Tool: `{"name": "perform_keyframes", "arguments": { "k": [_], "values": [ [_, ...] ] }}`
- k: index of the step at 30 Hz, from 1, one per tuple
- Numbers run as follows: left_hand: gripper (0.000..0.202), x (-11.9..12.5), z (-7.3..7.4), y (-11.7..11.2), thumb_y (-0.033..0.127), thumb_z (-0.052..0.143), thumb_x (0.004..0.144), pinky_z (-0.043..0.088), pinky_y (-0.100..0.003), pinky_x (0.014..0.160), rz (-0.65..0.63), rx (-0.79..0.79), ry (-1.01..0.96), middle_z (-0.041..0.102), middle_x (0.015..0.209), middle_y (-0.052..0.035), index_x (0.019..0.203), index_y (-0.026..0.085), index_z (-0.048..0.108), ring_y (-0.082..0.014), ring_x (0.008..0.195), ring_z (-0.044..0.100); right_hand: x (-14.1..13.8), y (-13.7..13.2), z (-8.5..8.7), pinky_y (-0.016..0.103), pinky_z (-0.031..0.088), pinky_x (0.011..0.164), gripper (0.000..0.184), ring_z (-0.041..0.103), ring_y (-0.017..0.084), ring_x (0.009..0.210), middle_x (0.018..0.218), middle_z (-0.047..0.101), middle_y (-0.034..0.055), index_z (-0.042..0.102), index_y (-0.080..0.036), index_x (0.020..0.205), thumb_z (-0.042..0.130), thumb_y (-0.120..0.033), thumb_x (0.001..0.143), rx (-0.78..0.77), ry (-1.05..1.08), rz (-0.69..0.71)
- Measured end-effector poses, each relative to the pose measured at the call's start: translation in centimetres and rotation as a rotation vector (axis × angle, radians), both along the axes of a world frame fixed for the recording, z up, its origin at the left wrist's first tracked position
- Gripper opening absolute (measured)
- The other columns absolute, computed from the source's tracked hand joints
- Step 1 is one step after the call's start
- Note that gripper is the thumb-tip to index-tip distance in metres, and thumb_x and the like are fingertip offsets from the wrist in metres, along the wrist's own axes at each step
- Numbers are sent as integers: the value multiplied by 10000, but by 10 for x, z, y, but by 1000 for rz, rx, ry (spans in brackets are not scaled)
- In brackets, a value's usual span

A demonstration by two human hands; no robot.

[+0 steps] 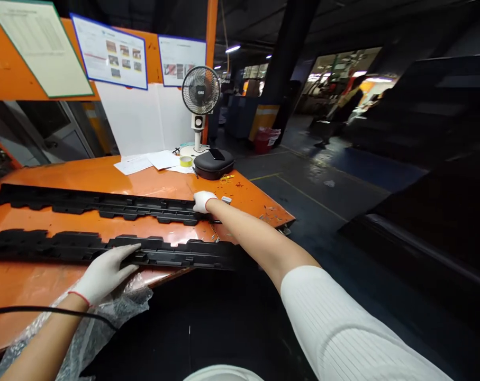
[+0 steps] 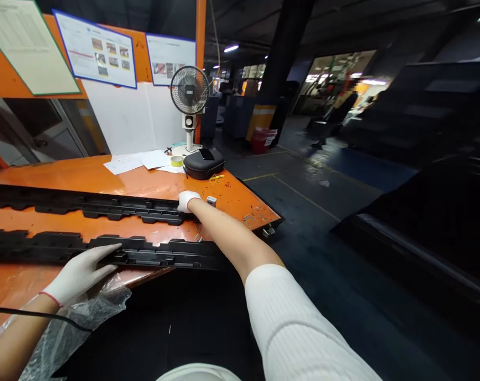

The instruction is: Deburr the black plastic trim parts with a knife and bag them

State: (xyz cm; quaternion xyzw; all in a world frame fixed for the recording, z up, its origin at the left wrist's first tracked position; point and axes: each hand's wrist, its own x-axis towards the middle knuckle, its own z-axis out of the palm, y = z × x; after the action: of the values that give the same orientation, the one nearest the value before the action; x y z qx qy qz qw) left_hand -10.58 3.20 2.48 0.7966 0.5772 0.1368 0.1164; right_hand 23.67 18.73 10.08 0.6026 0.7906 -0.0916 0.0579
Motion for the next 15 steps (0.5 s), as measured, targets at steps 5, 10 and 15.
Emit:
{"name": "perform_keyframes", "arguments": {
  "k": [5, 10, 15],
  "values": [
    [854, 8, 13, 12, 615, 607, 885, 456, -481, 1237, -10, 148, -70, 561, 1592, -145, 1611, 198, 444, -338, 1471, 545, 2, -42, 16, 381, 597, 894, 381, 737, 334, 1102, 1211, 755, 182, 712, -118, 1240, 742, -254, 885, 117, 25, 52],
    [742, 49, 67, 46, 491, 639, 933, 273, -596, 1305, -107, 521, 216, 466, 1661, -140, 1597, 250, 412, -387, 1600, 323, 22, -107, 40, 407, 596, 855, 320, 678, 326, 1135, 1226, 704, 156, 665, -160, 1213, 614, -138, 898, 394, -5, 91],
    [610, 72, 102, 91, 380, 676, 884, 536, -472, 1000, -108, 321, 278, 773, 1189, -120, 1467, 217, 602, -369, 1126, 704, 66, -163, 71, 394, 584, 830, 279, 658, 321, 1099, 1162, 691, 150, 663, -155, 1161, 579, -70, 908, 442, -137, 85]
  ]
}}
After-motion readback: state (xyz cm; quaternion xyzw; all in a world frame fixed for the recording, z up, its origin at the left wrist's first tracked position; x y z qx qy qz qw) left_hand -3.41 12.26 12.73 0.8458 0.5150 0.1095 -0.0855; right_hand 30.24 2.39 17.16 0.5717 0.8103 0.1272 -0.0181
